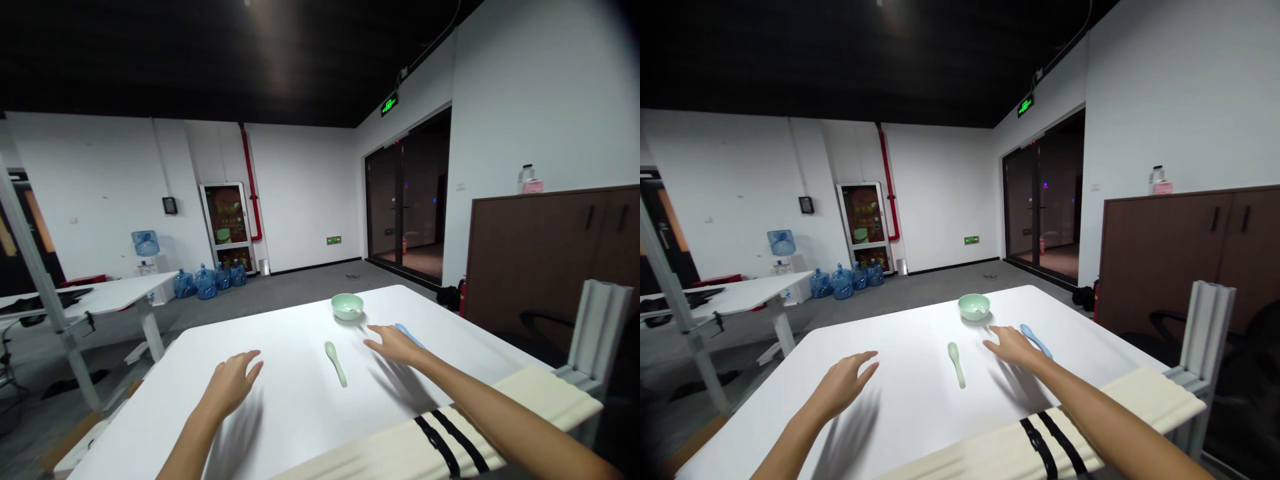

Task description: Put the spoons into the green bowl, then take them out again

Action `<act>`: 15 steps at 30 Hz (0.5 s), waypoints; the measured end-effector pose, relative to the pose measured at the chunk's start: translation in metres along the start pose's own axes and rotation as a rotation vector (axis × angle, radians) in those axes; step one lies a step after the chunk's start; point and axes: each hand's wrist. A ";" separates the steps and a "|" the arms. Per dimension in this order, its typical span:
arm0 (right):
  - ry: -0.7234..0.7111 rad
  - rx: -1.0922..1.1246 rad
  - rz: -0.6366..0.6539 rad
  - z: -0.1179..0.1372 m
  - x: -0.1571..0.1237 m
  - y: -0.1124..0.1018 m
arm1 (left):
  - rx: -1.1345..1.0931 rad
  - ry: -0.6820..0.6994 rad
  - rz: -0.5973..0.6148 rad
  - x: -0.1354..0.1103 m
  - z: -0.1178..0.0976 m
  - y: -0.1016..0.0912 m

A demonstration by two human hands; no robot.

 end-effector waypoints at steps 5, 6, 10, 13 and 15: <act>0.001 -0.003 0.000 -0.001 0.001 0.001 | -0.005 -0.002 -0.006 0.001 0.000 0.001; 0.001 -0.009 -0.004 -0.001 0.002 0.002 | -0.004 -0.002 -0.010 0.001 0.000 0.000; -0.009 -0.060 -0.019 0.001 0.013 0.002 | 0.004 -0.010 -0.016 0.000 -0.002 -0.001; -0.007 -0.091 -0.034 0.006 0.028 0.000 | -0.005 -0.007 -0.014 0.000 -0.002 -0.001; -0.009 -0.101 -0.049 0.010 0.043 -0.003 | -0.015 -0.001 -0.012 0.000 -0.002 0.000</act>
Point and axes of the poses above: each hand's wrist, its own x-axis towards the middle knuckle, its own y-axis out of the palm, z = x × y, and after that the axes turned 10 degrees about -z, right-handed
